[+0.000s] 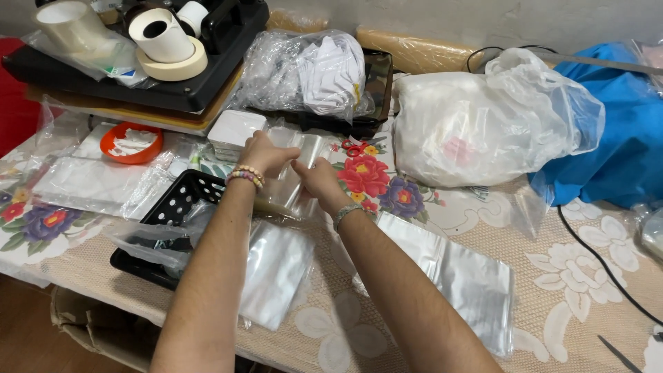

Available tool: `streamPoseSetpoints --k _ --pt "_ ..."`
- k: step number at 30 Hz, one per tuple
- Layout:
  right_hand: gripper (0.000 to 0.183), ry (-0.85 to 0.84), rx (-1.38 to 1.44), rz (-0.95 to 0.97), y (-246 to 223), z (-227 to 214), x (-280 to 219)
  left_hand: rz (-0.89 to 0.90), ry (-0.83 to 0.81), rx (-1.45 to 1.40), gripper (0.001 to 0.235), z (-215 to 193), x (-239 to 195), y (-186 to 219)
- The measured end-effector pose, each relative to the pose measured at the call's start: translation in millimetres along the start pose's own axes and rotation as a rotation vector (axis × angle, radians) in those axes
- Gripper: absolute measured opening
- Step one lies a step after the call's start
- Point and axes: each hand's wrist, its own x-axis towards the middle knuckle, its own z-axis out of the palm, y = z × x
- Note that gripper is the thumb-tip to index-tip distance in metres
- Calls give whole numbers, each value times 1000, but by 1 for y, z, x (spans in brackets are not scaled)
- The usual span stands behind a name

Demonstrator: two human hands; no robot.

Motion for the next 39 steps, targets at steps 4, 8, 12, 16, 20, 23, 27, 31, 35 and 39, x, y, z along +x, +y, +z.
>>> streamPoseSetpoints --k 4,8,12,16,20,23,27,31,35,39 --pt "62 -14 103 34 -5 -2 -6 16 87 72 105 12 -1 -4" --pt "51 -11 108 54 -11 -9 0 58 122 207 100 23 4 -7" --pt "44 65 -320 -27 -8 -24 7 27 153 376 94 19 -11 7" --pt "43 161 -921 -325 -39 -67 -64 -2 109 335 102 30 2 -4" --pt "47 75 -925 -475 -33 -143 -120 -32 37 351 106 31 0 -3" --pt "47 45 -887 -369 -17 -207 -170 -17 45 368 106 37 3 -7" --pt "43 93 -753 -128 11 -269 -223 -10 91 373 101 39 -4 -6" --pt "45 70 -594 -122 32 -269 -245 -7 57 329 111 25 -40 13" --pt "46 -203 -264 -176 14 -215 -235 -17 69 284 114 19 -41 16" --pt "60 -427 154 -94 -6 -142 -202 -33 33 324 115 14 -36 7"
